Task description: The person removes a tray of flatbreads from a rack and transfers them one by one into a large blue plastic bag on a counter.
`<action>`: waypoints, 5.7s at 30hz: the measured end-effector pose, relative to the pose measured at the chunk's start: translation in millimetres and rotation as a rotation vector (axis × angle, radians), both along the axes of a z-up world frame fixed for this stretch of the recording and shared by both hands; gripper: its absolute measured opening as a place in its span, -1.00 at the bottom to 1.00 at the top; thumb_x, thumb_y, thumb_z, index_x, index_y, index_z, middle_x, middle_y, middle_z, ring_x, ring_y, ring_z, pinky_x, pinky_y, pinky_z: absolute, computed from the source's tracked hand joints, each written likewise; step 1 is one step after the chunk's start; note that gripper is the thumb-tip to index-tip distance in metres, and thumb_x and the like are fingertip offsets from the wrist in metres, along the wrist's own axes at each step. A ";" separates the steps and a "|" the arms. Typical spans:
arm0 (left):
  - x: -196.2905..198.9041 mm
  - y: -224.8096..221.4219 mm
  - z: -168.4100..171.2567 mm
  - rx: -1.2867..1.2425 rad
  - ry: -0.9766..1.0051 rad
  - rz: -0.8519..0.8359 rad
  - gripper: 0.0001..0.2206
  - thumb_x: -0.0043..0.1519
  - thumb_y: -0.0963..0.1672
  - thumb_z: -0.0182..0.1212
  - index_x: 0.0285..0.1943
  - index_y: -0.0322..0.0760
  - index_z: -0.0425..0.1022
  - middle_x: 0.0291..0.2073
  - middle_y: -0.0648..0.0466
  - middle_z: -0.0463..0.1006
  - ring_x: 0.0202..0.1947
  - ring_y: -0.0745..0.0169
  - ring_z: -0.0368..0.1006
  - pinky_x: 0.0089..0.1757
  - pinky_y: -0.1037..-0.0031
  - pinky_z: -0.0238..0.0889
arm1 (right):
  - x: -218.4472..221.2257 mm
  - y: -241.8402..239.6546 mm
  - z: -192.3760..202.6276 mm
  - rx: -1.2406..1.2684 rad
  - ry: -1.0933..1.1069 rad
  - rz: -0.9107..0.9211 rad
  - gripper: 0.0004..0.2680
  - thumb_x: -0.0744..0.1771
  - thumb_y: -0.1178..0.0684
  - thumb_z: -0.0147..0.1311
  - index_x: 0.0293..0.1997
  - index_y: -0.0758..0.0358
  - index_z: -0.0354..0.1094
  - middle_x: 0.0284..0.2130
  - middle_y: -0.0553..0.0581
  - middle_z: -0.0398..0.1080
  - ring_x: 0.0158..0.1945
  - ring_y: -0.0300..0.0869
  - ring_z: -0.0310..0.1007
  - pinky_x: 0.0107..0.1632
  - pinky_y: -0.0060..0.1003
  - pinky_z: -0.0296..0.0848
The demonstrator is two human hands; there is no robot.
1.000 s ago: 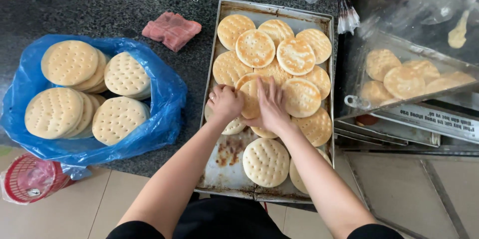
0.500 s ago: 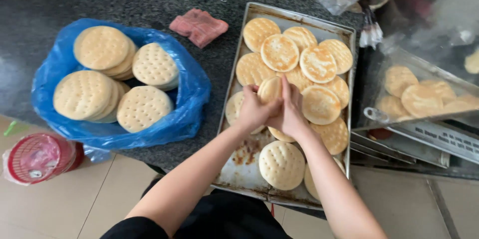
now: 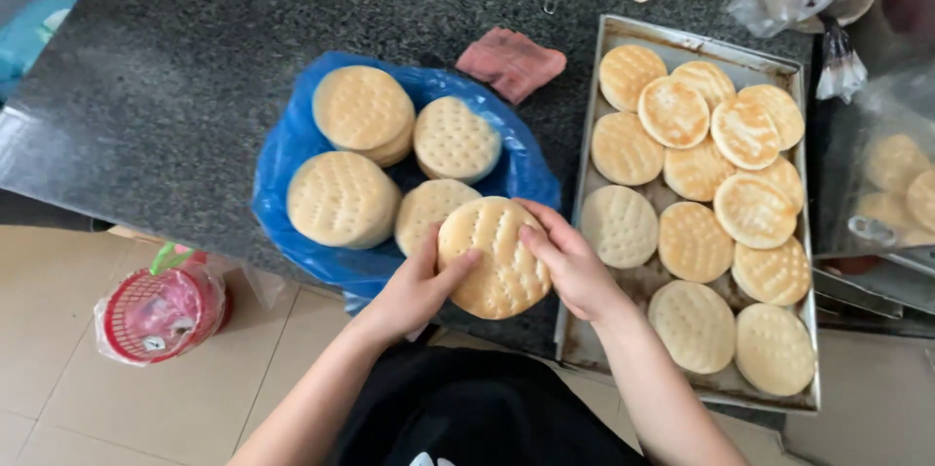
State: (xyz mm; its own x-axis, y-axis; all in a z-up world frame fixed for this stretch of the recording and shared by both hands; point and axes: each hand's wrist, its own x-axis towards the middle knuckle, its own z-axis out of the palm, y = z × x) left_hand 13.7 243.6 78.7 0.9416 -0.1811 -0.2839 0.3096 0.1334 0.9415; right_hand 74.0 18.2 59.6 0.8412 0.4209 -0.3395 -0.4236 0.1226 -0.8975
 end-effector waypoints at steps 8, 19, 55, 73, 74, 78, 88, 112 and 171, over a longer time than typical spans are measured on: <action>-7.8 85.8 -1.2 0.872 -0.448 -0.194 -0.39 0.02 0.03 0.45 0.19 -0.33 0.39 -0.02 -0.15 0.48 0.04 -0.20 0.42 -0.01 0.14 0.29 | 41.2 74.9 -52.4 -0.321 -0.073 -0.327 -0.68 0.39 -0.09 0.08 0.19 0.34 0.40 -0.03 0.05 0.50 0.04 -0.30 0.43 0.12 -0.38 0.40; -8.7 88.0 14.7 0.712 -0.540 -0.435 -0.82 0.07 -0.12 0.37 -0.21 -0.28 0.63 -0.26 -0.01 0.60 -0.14 -0.08 0.54 -0.08 0.18 0.36 | 44.3 101.2 -40.5 -1.004 -0.579 -0.020 -0.60 0.31 -0.22 0.22 0.09 0.31 0.42 -0.08 0.37 0.43 0.02 0.12 0.45 0.13 -0.10 0.42; 62.7 31.3 -4.6 1.191 -0.565 -0.055 -0.56 0.17 -0.08 0.27 0.25 -0.25 0.47 0.33 -0.17 0.35 0.37 -0.11 0.20 0.28 -0.12 -0.08 | 34.4 -113.0 -120.7 0.052 0.604 -1.081 -0.65 0.33 -0.04 0.16 0.25 0.02 0.25 0.09 0.09 0.32 0.24 -0.02 0.29 0.28 0.19 0.34; 299.9 94.9 -43.5 0.929 -0.542 -0.210 -0.69 0.20 -0.16 0.25 0.14 -0.24 0.59 -0.01 -0.11 0.65 0.02 -0.05 0.58 0.05 0.27 0.40 | 127.1 80.6 -74.8 0.301 0.516 -0.290 -0.68 0.37 0.02 0.07 0.22 0.37 0.28 0.07 0.27 0.46 0.08 0.03 0.52 0.08 0.02 0.56; 307.6 91.6 -49.5 0.921 -0.548 -0.216 -0.69 0.20 -0.16 0.25 0.14 -0.24 0.59 -0.01 -0.11 0.65 0.02 -0.05 0.58 0.05 0.27 0.40 | 127.3 84.3 -65.9 0.298 0.513 -0.301 -0.68 0.37 0.02 0.07 0.22 0.37 0.28 0.07 0.27 0.46 0.08 0.03 0.52 0.08 0.02 0.56; 339.8 77.7 -75.7 1.049 -0.509 -0.472 -0.62 0.14 -0.16 0.31 0.19 -0.17 0.57 0.07 -0.08 0.60 0.11 -0.06 0.51 0.11 0.23 0.34 | 134.1 97.2 -51.5 -0.037 0.261 -0.357 -0.66 0.34 0.00 0.11 0.20 0.32 0.25 0.00 0.23 0.46 -0.05 -0.03 0.56 -0.11 -0.03 0.63; 370.8 58.8 -135.2 1.245 -0.321 -0.805 -0.74 0.25 0.00 0.22 0.08 0.02 0.64 0.05 0.08 0.64 0.12 0.05 0.52 0.12 0.16 0.31 | 122.8 97.2 -47.6 -0.847 -0.202 -0.244 -0.51 0.31 -0.11 0.19 0.32 0.35 0.19 0.08 0.40 0.40 0.03 0.16 0.51 0.00 0.02 0.54; 302.2 72.2 6.7 1.069 -0.662 -0.360 -0.81 0.25 -0.03 0.27 -0.16 -0.16 0.67 -0.30 -0.09 0.64 -0.24 -0.17 0.56 -0.19 0.09 0.40 | 100.8 150.1 -44.0 -1.291 -0.924 0.130 -0.55 0.42 -0.16 -0.18 0.53 0.02 -0.05 0.52 0.23 -0.18 0.57 0.09 -0.24 0.48 0.13 -0.17; 161.4 -4.0 -52.0 1.107 -0.652 -0.086 -0.41 0.23 -0.02 0.20 0.46 -0.22 0.22 0.49 -0.17 0.08 0.52 -0.22 -0.11 0.37 -0.02 -0.31 | 242.6 -183.2 -38.1 -1.368 -0.393 -0.251 -0.16 0.06 -0.27 0.55 0.36 0.30 0.07 0.26 0.50 0.11 0.35 0.30 0.07 0.31 0.04 0.19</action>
State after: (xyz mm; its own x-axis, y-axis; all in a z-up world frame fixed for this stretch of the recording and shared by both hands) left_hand 175.1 239.7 26.6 0.9596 -0.2126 0.1842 -0.2786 -0.8092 0.5173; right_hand 316.6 -165.0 21.5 0.9745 -0.2088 -0.0815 -0.2236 -0.8790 -0.4212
